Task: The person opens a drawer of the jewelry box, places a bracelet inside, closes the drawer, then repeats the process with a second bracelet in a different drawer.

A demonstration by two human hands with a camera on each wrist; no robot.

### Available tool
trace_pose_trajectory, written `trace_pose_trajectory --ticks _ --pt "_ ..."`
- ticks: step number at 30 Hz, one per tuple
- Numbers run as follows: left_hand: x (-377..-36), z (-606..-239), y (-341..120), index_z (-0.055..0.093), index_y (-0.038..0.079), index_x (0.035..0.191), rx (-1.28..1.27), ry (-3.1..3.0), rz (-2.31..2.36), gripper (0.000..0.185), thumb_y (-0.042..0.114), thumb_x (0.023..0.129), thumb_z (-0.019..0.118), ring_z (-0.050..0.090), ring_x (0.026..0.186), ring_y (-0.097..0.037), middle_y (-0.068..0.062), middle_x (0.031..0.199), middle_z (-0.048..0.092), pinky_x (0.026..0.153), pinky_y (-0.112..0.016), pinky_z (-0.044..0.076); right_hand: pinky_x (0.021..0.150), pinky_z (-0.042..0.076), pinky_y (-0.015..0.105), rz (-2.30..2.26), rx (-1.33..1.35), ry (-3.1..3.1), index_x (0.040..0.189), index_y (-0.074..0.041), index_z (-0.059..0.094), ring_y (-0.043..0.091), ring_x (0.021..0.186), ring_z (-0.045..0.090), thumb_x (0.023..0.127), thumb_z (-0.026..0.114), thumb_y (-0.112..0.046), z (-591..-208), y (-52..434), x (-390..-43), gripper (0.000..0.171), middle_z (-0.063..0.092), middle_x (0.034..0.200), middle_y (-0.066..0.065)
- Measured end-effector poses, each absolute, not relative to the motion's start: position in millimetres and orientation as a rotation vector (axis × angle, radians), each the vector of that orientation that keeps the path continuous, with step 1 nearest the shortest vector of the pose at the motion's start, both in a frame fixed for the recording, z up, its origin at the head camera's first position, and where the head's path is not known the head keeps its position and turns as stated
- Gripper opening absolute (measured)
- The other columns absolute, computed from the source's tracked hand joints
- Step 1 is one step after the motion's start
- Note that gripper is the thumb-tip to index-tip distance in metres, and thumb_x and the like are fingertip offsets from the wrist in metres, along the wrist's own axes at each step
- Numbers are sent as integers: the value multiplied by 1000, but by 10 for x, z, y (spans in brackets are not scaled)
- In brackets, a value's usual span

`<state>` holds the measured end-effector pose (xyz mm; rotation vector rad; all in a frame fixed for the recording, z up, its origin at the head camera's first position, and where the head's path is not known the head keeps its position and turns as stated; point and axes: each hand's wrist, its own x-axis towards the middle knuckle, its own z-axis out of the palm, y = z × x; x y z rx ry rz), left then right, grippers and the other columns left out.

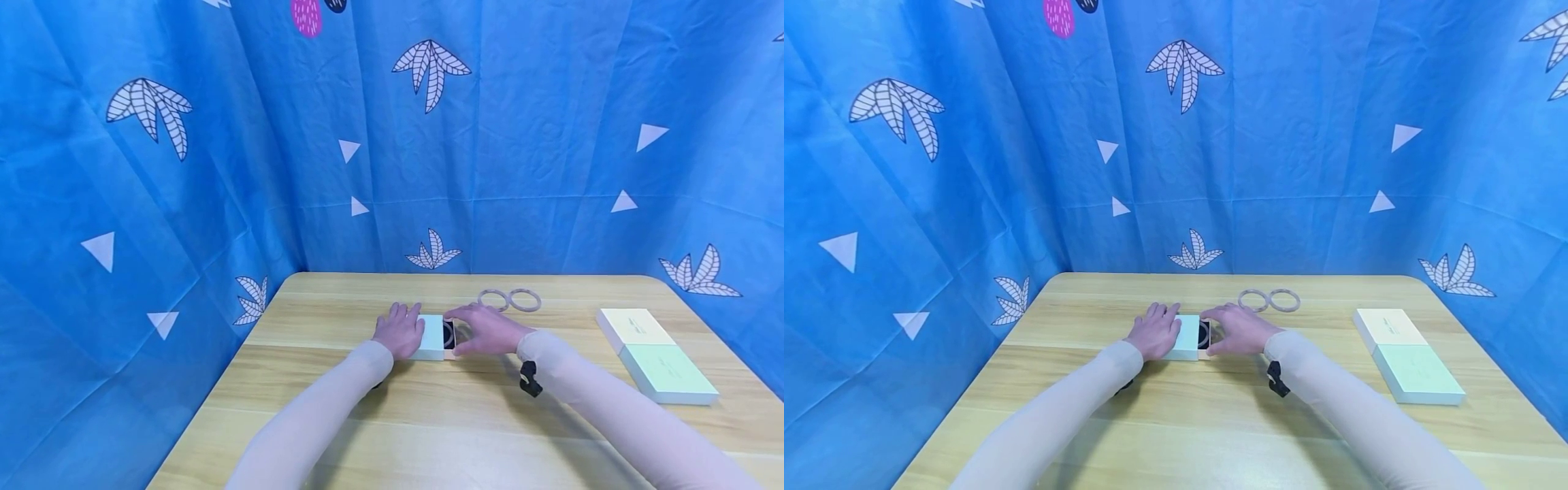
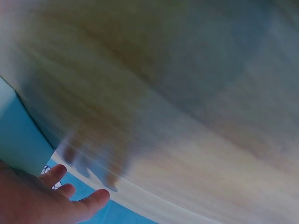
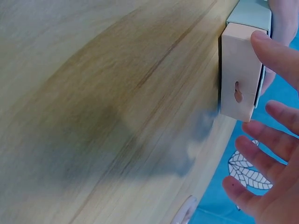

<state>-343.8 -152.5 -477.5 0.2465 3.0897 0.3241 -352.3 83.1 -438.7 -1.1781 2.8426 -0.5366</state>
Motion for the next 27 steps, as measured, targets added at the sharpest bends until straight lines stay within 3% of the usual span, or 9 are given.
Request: trace_pose_trajectory --ticks 27 --pt "-3427 -4768 -1523 25 25 161 247 3086 331 62 49 106 12 16 155 -32 -11 163 31 117 -65 23 109 43 56 -577 -1156 2840 145 -16 55 33 131 55 73 85 -52 -4420 794 -3552 86 59 143 7"
